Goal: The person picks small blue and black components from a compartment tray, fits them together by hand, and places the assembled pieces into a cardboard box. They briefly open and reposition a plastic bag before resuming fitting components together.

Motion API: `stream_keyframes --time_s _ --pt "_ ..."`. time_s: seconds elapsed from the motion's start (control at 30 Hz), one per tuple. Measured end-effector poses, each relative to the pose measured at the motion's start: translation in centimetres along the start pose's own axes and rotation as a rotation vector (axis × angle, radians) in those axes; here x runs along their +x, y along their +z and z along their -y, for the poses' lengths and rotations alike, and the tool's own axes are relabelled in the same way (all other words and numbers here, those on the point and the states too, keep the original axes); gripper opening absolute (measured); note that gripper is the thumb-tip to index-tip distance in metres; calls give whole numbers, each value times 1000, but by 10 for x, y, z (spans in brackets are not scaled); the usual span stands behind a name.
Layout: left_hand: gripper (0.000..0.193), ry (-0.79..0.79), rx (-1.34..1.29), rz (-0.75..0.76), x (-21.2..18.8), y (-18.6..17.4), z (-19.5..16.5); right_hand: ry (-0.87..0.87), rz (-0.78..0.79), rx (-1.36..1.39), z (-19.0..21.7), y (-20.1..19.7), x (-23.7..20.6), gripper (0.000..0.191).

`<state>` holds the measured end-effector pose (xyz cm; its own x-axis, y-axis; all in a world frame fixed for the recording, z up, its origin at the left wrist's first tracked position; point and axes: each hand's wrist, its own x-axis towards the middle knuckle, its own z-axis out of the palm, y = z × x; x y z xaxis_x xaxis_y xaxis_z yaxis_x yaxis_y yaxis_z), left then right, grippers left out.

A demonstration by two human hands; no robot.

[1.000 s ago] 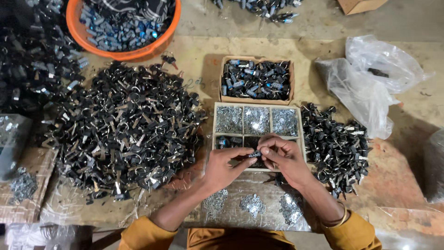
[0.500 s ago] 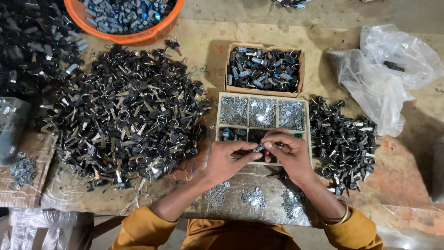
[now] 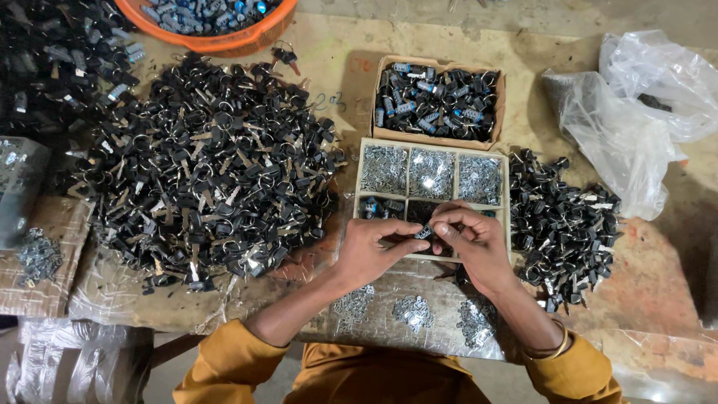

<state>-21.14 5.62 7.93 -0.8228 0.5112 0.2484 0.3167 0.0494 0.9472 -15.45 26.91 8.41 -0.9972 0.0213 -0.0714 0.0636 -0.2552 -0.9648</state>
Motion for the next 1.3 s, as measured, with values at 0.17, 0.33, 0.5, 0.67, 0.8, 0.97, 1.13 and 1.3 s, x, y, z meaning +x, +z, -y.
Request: stream_keyframes --time_s 0.17,0.33,0.5,0.67,0.8,0.97,1.13,1.3 --pt "27 -17 11 0 0 -1 2 1 21 -56 8 2 0 13" --pt "28 -2 55 -35 2 -1 3 -28 -118 -374 10 -3 3 16" --pt "27 -15 39 -36 1 -2 2 -36 -116 -243 -1 -3 3 9" --pt "27 -25 9 -19 1 -2 2 -47 -31 -41 -4 0 1 9" --pt "27 -34 -5 -28 2 -2 2 -90 -51 -249 4 -4 2 14" --pt "26 -21 -20 -41 1 -2 3 -195 -152 -672 6 -6 7 11" --pt "25 -24 -44 -30 1 -3 4 -99 -163 -562 5 0 3 6" --pt "27 -11 -17 -25 0 -4 3 -164 45 -354 4 11 2 13"
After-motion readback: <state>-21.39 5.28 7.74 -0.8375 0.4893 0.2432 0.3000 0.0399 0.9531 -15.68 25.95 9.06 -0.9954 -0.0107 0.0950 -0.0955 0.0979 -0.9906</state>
